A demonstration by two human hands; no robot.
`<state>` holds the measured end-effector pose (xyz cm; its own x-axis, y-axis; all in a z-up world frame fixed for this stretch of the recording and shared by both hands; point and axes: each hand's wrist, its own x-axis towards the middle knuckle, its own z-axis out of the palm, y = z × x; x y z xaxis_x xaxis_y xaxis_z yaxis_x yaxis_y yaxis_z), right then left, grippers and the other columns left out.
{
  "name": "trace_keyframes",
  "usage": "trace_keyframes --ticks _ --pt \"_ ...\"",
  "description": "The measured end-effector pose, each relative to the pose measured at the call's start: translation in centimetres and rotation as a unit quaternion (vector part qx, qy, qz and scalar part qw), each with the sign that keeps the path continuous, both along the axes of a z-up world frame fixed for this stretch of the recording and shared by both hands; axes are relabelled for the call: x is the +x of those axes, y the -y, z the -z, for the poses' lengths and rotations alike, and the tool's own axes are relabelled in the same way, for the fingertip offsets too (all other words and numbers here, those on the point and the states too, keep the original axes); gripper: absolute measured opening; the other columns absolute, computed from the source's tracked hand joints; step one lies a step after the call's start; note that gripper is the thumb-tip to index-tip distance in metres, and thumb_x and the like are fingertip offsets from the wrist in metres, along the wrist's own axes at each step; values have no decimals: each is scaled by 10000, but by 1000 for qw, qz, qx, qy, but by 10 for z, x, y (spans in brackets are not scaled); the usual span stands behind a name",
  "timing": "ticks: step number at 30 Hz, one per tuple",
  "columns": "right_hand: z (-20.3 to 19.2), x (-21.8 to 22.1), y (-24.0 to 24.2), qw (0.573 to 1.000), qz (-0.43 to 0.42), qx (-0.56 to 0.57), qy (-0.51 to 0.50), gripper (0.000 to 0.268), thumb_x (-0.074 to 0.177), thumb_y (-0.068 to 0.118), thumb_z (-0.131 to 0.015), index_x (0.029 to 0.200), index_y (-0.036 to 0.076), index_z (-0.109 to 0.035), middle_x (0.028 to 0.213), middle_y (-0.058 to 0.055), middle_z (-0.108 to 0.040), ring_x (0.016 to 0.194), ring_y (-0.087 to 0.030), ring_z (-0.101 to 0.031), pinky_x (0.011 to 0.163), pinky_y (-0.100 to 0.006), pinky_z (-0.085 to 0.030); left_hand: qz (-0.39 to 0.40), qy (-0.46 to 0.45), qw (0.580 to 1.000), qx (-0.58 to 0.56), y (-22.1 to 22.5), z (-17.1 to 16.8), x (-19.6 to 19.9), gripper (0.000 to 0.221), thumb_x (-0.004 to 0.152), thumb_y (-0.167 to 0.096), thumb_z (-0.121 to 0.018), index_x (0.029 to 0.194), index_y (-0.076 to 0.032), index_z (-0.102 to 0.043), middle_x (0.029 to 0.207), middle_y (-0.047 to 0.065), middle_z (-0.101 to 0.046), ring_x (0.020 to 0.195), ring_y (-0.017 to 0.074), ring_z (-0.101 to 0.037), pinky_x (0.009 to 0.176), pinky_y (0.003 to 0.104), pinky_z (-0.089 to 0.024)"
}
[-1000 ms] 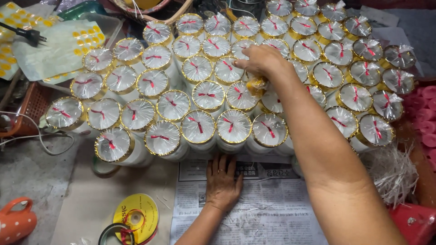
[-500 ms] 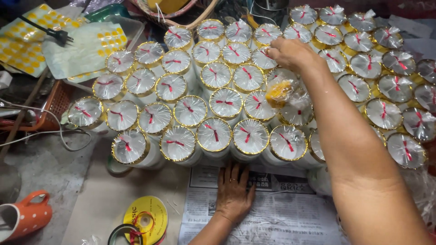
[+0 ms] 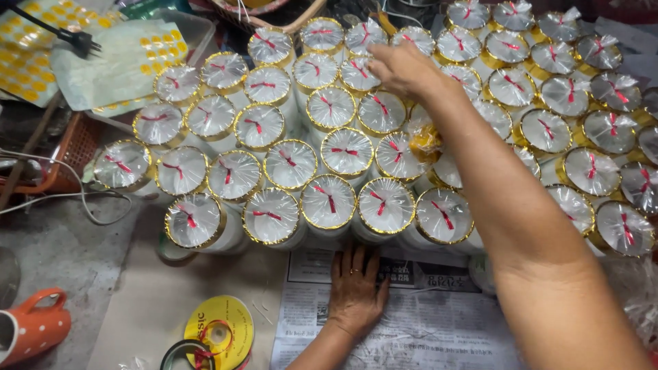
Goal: Organizing and arranging finished candles and decorative fibers on a workspace for packaging.
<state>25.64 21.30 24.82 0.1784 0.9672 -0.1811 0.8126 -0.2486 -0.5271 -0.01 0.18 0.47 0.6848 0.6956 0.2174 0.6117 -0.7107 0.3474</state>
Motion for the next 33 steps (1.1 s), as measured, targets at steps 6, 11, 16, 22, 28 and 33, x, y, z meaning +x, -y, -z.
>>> trace_keyframes --ticks 6,11,16,22,28,33 --pt "20 10 -8 975 -83 -24 204 323 1127 344 -437 1136 101 -650 1306 -365 -595 1513 -478 -307 1039 -674 -393 4 23 1000 1 0 0 -1 604 941 -457 -524 1418 -87 -543 1471 219 -473 1402 441 -373 1136 621 -278" --pt "31 -28 7 950 -184 124 220 248 1034 314 -666 883 143 -570 907 -72 -713 1266 -387 -519 968 -554 -450 7 20 1000 -20 1 1 -1 619 928 -442 -526 1440 -92 -533 1476 214 -459 1415 472 -340 1163 642 -232" --pt "48 -55 16 924 -234 108 282 328 1059 371 -528 1337 197 -555 1174 -56 -683 1120 -368 -629 875 -559 -459 1 44 999 11 0 3 -1 560 933 -441 -534 1363 -85 -582 1457 245 -481 1346 491 -413 1121 653 -288" --pt "53 -58 13 942 -198 96 252 158 1066 324 -534 1178 227 -591 1067 -20 -739 1047 -353 -628 903 -543 -423 8 33 999 20 0 4 0 584 932 -444 -518 1385 -83 -590 1445 211 -498 1384 456 -392 1137 647 -279" --pt "55 -61 13 950 -171 80 247 243 1059 336 -505 1284 283 -579 1260 -34 -705 1300 -401 -542 1008 -594 -365 7 31 999 8 -1 9 0 570 923 -447 -521 1347 -74 -599 1431 212 -488 1380 465 -380 1137 671 -261" --pt "58 -61 17 953 -173 108 225 274 1056 303 -480 1309 254 -573 1275 -56 -689 1319 -426 -515 1037 -620 -305 2 47 998 35 0 9 0 544 926 -430 -522 1333 -82 -616 1423 215 -514 1348 468 -426 1128 667 -293"
